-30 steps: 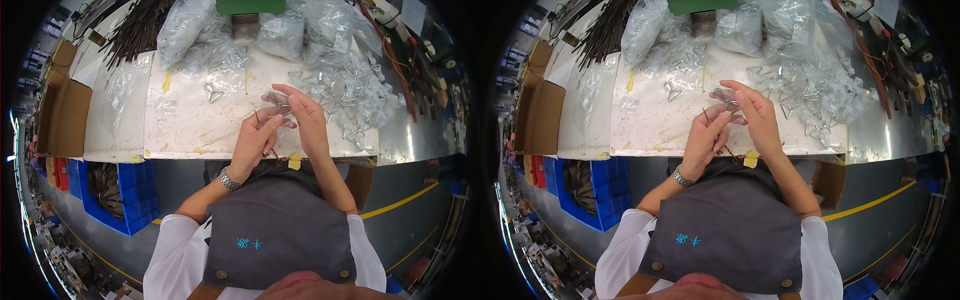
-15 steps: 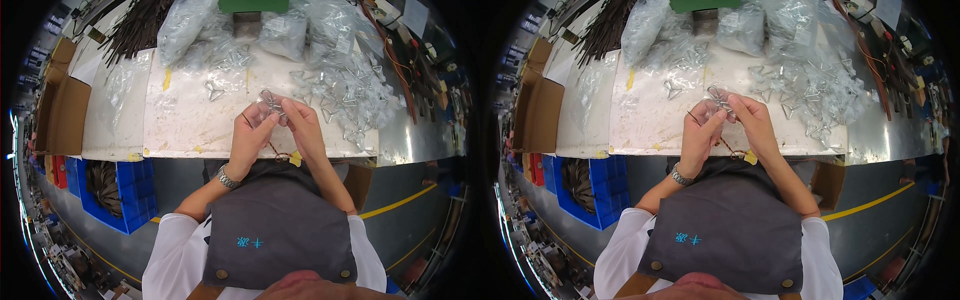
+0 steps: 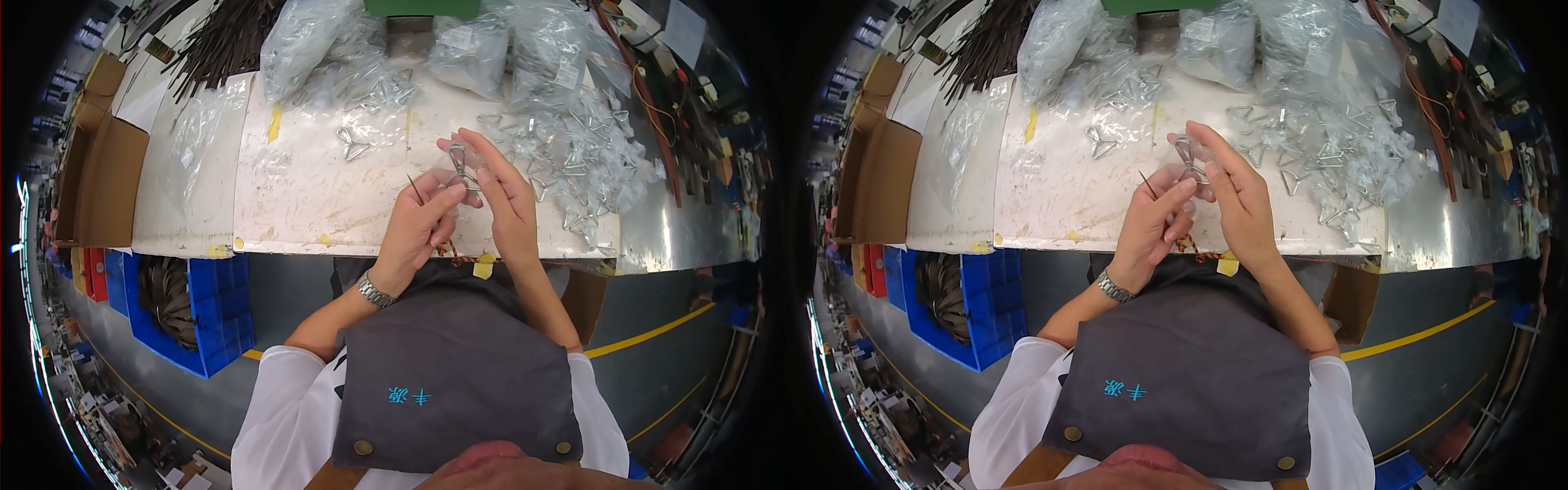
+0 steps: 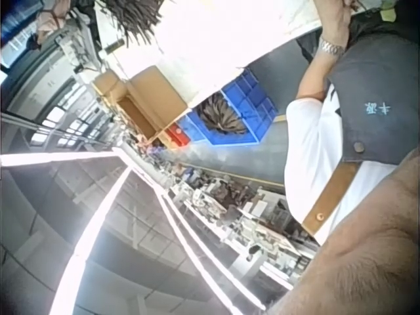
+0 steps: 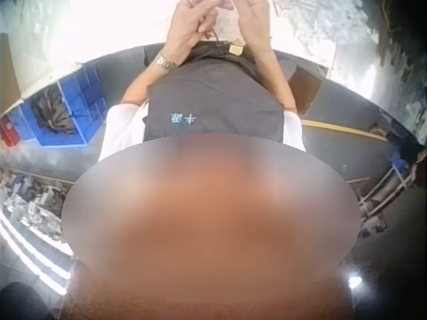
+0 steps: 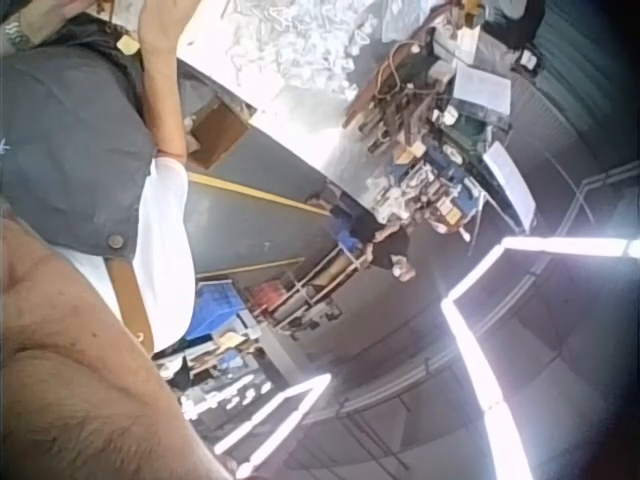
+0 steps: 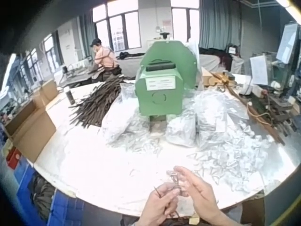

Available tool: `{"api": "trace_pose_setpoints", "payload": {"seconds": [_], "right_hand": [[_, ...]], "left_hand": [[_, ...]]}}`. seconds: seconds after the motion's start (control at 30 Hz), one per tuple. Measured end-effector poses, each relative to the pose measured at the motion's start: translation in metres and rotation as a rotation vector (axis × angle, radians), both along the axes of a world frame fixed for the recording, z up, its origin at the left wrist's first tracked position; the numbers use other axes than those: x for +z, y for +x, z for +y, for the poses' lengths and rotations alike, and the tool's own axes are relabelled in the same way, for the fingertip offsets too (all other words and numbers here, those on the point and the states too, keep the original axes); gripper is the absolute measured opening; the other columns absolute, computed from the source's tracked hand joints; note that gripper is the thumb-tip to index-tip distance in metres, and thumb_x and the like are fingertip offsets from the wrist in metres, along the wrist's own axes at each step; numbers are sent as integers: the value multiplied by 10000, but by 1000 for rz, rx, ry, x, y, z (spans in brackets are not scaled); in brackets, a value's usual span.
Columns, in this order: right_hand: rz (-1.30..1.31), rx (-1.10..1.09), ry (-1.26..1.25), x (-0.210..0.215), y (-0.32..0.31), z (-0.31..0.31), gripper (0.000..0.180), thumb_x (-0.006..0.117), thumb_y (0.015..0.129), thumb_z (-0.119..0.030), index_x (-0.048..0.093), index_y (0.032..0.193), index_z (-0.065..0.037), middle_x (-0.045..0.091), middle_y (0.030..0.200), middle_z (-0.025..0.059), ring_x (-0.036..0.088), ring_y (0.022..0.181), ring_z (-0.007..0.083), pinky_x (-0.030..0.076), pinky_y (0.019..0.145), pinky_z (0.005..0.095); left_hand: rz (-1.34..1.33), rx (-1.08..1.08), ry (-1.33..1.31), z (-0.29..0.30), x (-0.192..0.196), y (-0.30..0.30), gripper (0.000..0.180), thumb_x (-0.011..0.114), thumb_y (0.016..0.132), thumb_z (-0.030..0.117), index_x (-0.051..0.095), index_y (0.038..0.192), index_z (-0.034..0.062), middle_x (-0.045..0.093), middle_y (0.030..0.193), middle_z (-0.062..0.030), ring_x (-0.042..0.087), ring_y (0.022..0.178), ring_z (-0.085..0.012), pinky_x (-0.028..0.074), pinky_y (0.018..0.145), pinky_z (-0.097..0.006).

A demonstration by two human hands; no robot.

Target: Packing small metal hardware components into plastic bags.

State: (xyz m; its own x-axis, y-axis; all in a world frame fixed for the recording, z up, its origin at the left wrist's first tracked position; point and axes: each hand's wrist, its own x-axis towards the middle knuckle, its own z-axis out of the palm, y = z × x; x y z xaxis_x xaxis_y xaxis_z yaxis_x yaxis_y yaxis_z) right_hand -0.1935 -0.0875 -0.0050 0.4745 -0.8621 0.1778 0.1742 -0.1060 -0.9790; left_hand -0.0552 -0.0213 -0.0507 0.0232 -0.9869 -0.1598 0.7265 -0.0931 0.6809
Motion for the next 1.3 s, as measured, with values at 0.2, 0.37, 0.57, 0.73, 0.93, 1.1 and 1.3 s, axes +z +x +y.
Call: {"api": "trace_pose_setpoints", "payload": {"seconds": [0.2, 0.37, 0.57, 0.73, 0.93, 1.1, 1.3], "right_hand": [[-21, -20, 64, 2, -4, 6, 378, 499, 1128, -142, 616, 1432, 51, 737, 1302, 165, 677, 1201, 162, 517, 1029, 284], [-45, -26, 171, 1, 0, 8, 374, 510, 1129, -154, 631, 1411, 59, 740, 1294, 166, 686, 1194, 184, 523, 1041, 315], [-15, -34, -168, 2, 0, 3, 343, 527, 1122, -170, 697, 1344, 28, 736, 1248, 116, 644, 1203, 151, 517, 994, 288], [150, -83, -44, 0, 2, 4, 251, 657, 1044, -105, 761, 1243, 9, 604, 901, 12, 560, 894, 101, 462, 809, 253], [121, -94, -110, -7, 1, 2, 218, 699, 1019, -96, 776, 1181, 29, 618, 853, 36, 577, 825, 104, 453, 768, 255], [189, -155, -188, 0, 0, 1, 218, 700, 1018, -106, 780, 1172, 25, 628, 792, 55, 578, 803, 123, 459, 754, 276], [334, -147, -507, 6, -8, -10, 224, 705, 1017, -138, 792, 1166, 5, 597, 737, 57, 544, 765, 136, 454, 727, 300]], "left_hand": [[-33, -1, 14, 4, 10, 0, 182, 639, 1074, 167, 651, 1198, 35, 778, 984, -108, 388, 454, -12, 277, 423, -189], [-17, -11, 43, 4, 10, -1, 172, 636, 1076, 169, 651, 1199, 50, 779, 983, -100, 388, 453, -11, 279, 425, -186], [36, -30, 62, 6, 16, -1, 198, 648, 1066, 160, 649, 1221, 36, 764, 975, -78, 390, 449, -13, 289, 427, -188], [-59, -24, -32, 5, 6, -1, 179, 656, 1044, 108, 648, 1210, 40, 737, 986, -52, 403, 470, -11, 295, 432, -193], [-1, -52, 6, 6, 4, 0, 203, 667, 1033, 96, 641, 1226, 40, 722, 998, -35, 416, 491, -15, 308, 440, -207], [62, -76, 59, 7, 16, 1, 234, 663, 1039, 108, 637, 1258, 31, 747, 1010, -52, 416, 477, -16, 308, 438, -208], [16, -128, 36, 9, 14, 3, 258, 652, 1049, 118, 622, 1286, 19, 763, 973, -89, 415, 455, -14, 307, 435, -189]]}}
